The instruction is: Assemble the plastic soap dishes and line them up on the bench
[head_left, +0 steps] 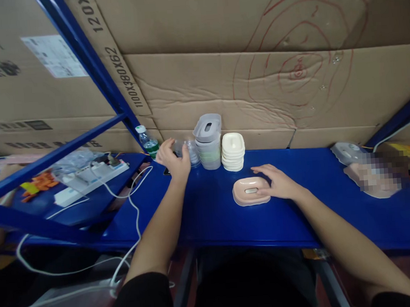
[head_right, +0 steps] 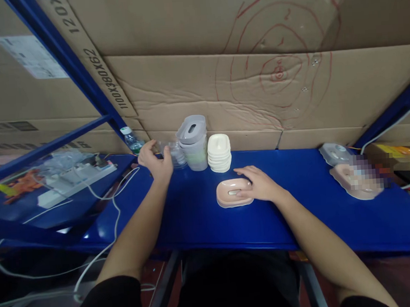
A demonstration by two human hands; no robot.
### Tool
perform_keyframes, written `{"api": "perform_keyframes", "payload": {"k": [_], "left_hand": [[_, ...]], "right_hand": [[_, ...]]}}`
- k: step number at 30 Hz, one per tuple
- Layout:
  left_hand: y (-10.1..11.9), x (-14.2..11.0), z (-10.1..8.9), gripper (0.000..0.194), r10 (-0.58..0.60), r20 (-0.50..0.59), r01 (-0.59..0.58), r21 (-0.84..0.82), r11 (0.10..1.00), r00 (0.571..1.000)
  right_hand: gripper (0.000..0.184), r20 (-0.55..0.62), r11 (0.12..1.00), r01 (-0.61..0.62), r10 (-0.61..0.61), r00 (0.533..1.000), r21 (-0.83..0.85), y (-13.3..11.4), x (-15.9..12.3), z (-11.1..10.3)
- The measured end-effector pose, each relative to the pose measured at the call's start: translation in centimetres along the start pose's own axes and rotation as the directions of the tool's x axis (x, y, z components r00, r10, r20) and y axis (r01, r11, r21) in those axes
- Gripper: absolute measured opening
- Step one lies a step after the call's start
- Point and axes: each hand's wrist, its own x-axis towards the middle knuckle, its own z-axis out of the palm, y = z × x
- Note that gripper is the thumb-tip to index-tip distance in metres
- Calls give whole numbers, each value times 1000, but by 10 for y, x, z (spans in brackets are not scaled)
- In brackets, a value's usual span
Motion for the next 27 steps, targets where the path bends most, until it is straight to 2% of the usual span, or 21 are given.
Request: {"api": "perform_keyframes", "payload": {"k": [2,4,6,7,8,10,12,13,15,16,18,23,27], "left_hand": [[6,-3,-3,35,90,0,-89,-66,994,996],[14,-7,-6,28,196,69,-188,-108,976,978],[26,-14,-8,25,336,201,-305,-170,937,920],[34,-18,-9,27,415,285,-363,-218,906,864],[42,-23,-10,28,494,370,-414,-277,867,787],[61,-35,-14,34,618,517,-460,-412,786,593],[78,-46,-16,48,691,617,-439,-538,719,375],[84,-52,-17,60,697,653,-406,-574,711,296],[91,-61,-17,87,681,704,-331,-605,724,201],[92,-64,-16,96,670,721,-299,-610,734,175],[90,-67,-15,102,666,730,-254,-622,741,154],[87,-70,-16,111,704,682,-237,-663,710,200],[87,-72,-15,117,685,707,-244,-643,726,176]], "right_hand": [[87,61,996,64,-61,996,-56,-6,1,-3],[92,102,990,109,-100,990,-91,-10,3,-4],[96,165,985,133,-114,980,-110,-12,4,-4],[97,199,984,137,-112,973,-114,-12,4,-2],[98,230,984,137,-107,967,-117,-12,4,0],[97,266,984,130,-93,959,-122,-10,4,4],[97,261,985,108,-70,963,-132,-9,3,9],[97,247,987,91,-55,968,-135,-9,3,10],[98,210,991,55,-28,977,-124,-8,3,11],[100,190,993,42,-20,981,-110,-8,3,11],[102,158,997,29,-17,987,-73,-7,3,12],[108,80,999,-37,36,996,14,-3,1,15],[107,46,996,-56,53,997,66,-2,1,17]]}}
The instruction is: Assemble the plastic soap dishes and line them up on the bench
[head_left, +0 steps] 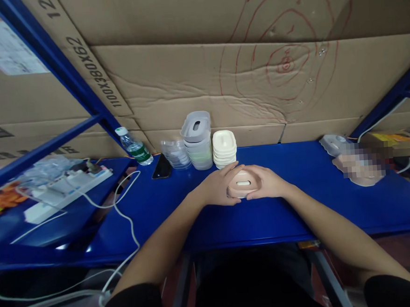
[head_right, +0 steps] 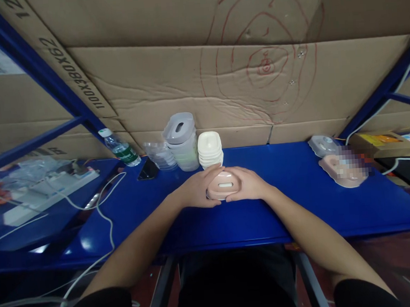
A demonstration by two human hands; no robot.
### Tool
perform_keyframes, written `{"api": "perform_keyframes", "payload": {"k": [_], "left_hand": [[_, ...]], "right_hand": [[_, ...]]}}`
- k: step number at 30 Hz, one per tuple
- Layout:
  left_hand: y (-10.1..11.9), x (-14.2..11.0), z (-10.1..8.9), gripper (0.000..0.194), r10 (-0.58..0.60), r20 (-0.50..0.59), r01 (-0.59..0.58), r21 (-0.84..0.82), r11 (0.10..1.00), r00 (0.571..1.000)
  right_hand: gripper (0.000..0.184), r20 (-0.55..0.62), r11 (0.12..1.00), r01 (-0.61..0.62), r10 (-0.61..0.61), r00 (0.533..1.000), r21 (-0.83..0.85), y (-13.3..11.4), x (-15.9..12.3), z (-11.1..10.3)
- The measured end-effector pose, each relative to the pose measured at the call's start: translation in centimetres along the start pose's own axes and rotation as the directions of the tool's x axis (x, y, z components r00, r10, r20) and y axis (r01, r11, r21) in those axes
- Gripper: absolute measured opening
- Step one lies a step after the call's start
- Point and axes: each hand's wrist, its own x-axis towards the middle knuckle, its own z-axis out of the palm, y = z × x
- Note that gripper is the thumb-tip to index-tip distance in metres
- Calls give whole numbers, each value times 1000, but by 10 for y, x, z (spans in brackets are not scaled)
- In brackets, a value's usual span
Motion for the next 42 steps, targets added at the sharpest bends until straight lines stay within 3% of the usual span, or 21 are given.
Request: {"api": "perform_keyframes", "payload": {"k": [7,12,16,21,24,29,37,42], "left_hand": [[-3,2,-6,125,-10,-34,9,-38,999,999],[-8,2,-9,94,-7,-150,6,-10,1000,989],[-13,2,-10,64,10,-227,0,43,999,974],[-14,5,-11,48,42,-307,-13,96,995,951],[-13,6,-8,46,72,-334,-37,108,993,940],[-9,6,-5,45,-10,-321,7,-11,1000,947],[-6,6,-7,40,-78,-312,39,-130,991,947],[-5,6,-5,51,-101,-295,49,-180,982,950]], "right_hand": [[102,-81,998,-56,59,995,42,-3,1,-4],[97,-178,996,-53,66,982,78,-3,0,-5],[93,-253,982,23,25,967,186,0,-1,-4],[69,-269,932,69,32,963,356,4,-3,-4],[61,-242,882,66,56,969,466,5,-4,-5],[66,-190,795,2,143,971,607,1,-1,-7],[68,-153,742,-116,284,946,661,-1,-1,-9],[62,-227,766,-94,302,926,635,3,0,-10]]}}
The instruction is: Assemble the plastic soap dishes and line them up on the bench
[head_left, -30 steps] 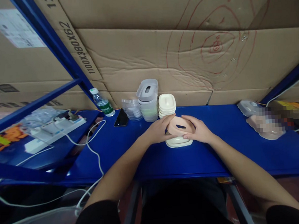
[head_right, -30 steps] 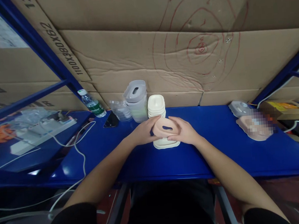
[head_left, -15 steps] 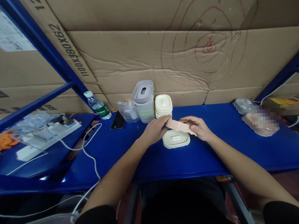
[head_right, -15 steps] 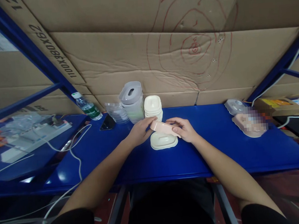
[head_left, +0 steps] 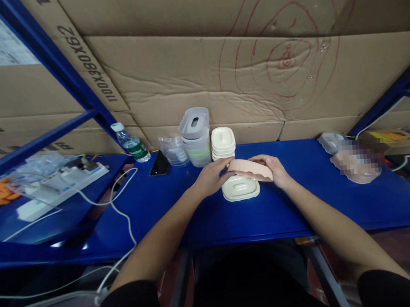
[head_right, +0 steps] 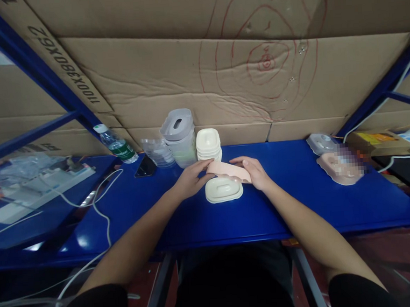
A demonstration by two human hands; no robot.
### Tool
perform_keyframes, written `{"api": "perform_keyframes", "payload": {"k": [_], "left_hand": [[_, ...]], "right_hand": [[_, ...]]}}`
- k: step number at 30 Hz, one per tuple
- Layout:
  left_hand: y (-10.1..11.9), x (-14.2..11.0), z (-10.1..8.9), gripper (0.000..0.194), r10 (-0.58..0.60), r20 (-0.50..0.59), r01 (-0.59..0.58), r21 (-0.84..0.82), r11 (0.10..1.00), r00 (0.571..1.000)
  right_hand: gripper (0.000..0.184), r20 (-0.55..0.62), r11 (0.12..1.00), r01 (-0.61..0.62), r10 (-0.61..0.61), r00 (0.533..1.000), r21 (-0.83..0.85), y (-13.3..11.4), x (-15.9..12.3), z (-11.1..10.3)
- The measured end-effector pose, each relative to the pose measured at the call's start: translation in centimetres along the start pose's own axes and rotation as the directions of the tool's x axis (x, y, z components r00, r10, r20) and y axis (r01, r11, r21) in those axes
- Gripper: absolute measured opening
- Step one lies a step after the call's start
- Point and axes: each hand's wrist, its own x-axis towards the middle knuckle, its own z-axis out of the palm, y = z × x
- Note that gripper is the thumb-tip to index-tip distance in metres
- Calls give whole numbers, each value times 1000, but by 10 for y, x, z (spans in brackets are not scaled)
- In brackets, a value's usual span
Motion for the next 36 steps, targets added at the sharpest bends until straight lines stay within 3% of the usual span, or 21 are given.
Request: {"api": "perform_keyframes", "payload": {"k": [8,14,19,24,26,28,31,33,36], "left_hand": [[6,3,7,61,-98,-3,91,-358,929,995],[4,3,11,58,-169,-8,139,-532,835,986],[1,7,15,52,-206,5,148,-715,683,978],[1,14,13,51,-335,-30,183,-790,585,942],[1,15,10,53,-426,-27,229,-811,538,904],[1,15,6,56,-508,-31,264,-826,498,861],[-2,13,1,57,-579,-49,289,-830,477,814],[-5,13,0,58,-599,-68,295,-822,487,798],[-11,12,2,62,-597,-69,303,-812,499,799]], "right_hand": [[88,69,955,-261,254,965,138,-7,4,7],[98,101,949,-276,263,960,152,-3,4,7],[92,43,985,-165,163,986,44,1,5,5],[78,-61,948,83,-106,992,-306,3,1,-3],[79,-12,883,186,-212,977,-432,1,-3,-5],[81,120,783,315,-299,947,-537,-2,-5,-6],[80,336,640,459,-314,888,-616,-6,-7,-3],[70,384,598,479,-290,877,-643,-7,-8,0],[47,369,558,476,-301,879,-680,-5,-9,1]]}}
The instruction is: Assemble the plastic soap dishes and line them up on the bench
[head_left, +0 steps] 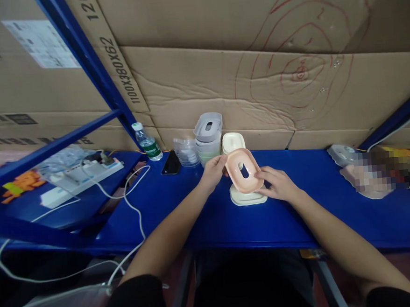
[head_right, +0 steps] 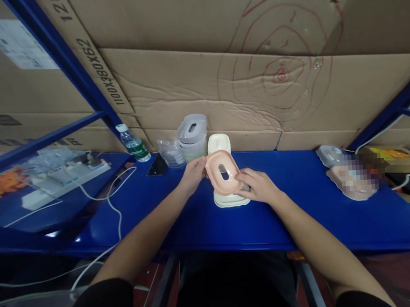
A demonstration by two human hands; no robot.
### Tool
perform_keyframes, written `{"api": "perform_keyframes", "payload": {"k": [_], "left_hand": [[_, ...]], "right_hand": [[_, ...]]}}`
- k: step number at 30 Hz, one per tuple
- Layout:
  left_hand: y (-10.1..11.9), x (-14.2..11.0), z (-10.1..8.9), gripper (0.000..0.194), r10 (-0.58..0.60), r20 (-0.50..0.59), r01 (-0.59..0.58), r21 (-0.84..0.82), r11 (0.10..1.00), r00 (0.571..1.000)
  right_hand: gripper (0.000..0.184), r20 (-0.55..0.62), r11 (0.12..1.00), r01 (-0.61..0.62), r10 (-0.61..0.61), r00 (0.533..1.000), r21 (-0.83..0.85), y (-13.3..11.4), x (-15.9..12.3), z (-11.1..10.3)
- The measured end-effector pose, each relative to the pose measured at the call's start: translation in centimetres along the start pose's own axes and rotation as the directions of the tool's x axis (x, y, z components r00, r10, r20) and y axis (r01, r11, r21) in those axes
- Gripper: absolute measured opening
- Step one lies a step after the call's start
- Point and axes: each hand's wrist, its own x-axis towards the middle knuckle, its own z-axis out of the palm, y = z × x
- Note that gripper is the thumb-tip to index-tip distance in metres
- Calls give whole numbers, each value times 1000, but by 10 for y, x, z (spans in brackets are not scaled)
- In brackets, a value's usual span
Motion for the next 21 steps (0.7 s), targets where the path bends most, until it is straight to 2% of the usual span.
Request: {"api": "perform_keyframes", "payload": {"k": [3,5,6,8,10,12,17,21], "left_hand": [[-5,-1,0,70,28,68,-36,119,992,997],[-7,-4,1,65,110,150,-156,339,928,983],[-8,-7,1,59,162,215,-246,463,851,963],[-9,-13,3,52,206,392,-424,627,653,897],[-11,-18,6,55,159,545,-540,666,514,823],[-14,-21,8,65,79,630,-591,669,450,773],[-20,-25,9,93,-41,681,-622,691,367,731],[-18,-24,7,90,-88,688,-629,701,335,720]], "right_hand": [[34,-121,999,-31,30,992,-5,4,3,-3],[32,-220,997,-79,80,972,12,7,11,-8],[33,-248,994,-105,106,963,17,8,17,-11],[36,-258,988,-153,151,954,13,10,34,-15],[39,-236,985,-173,168,957,0,13,55,-16],[42,-205,987,-158,151,967,-20,16,76,-15],[44,-168,988,-141,129,977,-60,21,103,-6],[40,-265,989,-138,119,957,-54,19,96,-2]]}}
